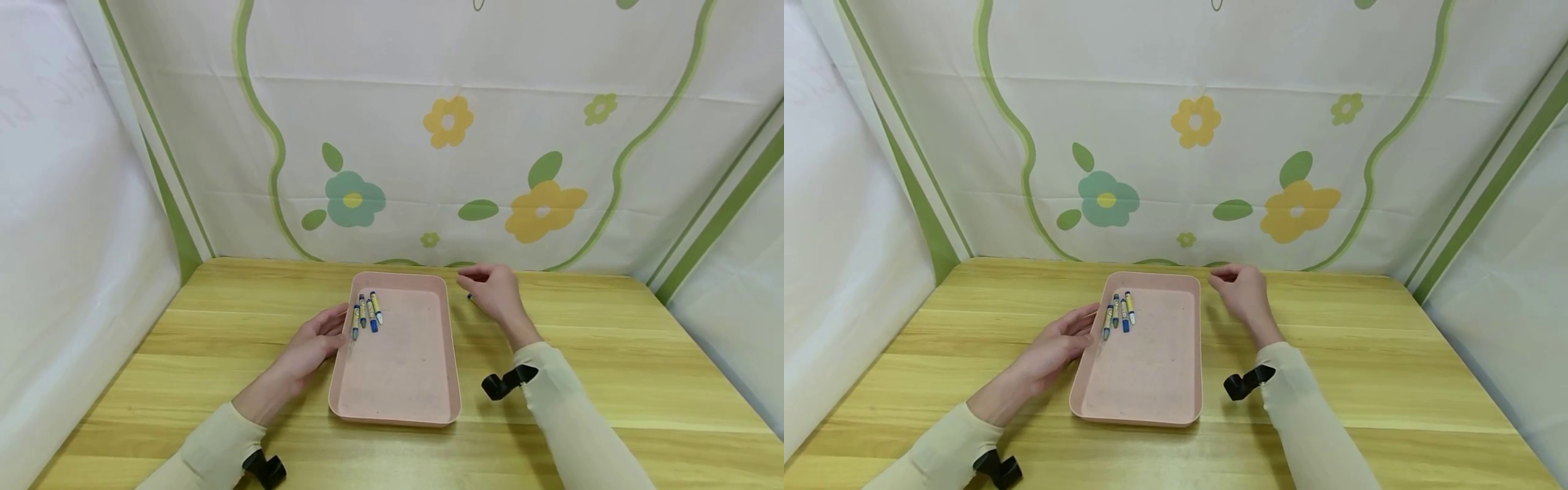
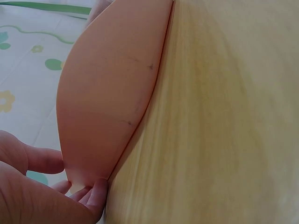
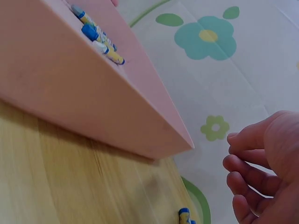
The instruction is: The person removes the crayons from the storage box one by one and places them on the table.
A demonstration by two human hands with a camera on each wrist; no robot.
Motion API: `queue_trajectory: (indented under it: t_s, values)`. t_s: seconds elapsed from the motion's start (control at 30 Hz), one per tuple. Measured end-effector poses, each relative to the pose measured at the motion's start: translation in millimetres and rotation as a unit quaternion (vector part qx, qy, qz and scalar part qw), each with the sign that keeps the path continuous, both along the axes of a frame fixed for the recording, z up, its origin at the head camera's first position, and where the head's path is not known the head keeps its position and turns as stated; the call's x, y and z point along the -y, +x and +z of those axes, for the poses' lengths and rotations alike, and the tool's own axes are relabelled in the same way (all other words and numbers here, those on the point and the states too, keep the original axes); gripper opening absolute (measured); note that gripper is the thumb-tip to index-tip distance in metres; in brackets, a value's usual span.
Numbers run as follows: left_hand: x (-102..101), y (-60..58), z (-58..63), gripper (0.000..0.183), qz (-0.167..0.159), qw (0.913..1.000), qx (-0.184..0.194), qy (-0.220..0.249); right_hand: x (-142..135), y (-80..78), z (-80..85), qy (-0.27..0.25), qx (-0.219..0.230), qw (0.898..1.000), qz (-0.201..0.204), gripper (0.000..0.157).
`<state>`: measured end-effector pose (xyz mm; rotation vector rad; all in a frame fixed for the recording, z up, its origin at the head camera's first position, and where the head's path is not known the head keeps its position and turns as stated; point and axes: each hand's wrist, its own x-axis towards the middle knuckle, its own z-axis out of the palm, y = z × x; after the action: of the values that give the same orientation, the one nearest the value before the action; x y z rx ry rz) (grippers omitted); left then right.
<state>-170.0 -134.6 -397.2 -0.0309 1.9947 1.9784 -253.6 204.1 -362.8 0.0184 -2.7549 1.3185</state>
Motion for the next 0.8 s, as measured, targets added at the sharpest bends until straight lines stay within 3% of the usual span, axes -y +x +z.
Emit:
queue_trajectory:
  t_s: [0.4,0.8]
  values:
    - [-0.1,0.0,-0.3,0.065,-0.005,1.0000,-0.002,0.004,37.2,-3.0,12.5,-0.025,0.000,0.999,0.025,0.032]
    - [0.0,0.0,-1.0,0.066,-0.002,1.0000,-0.004,0.002,69.2,-3.4,14.1,-0.034,0.001,0.999,0.040,0.025]
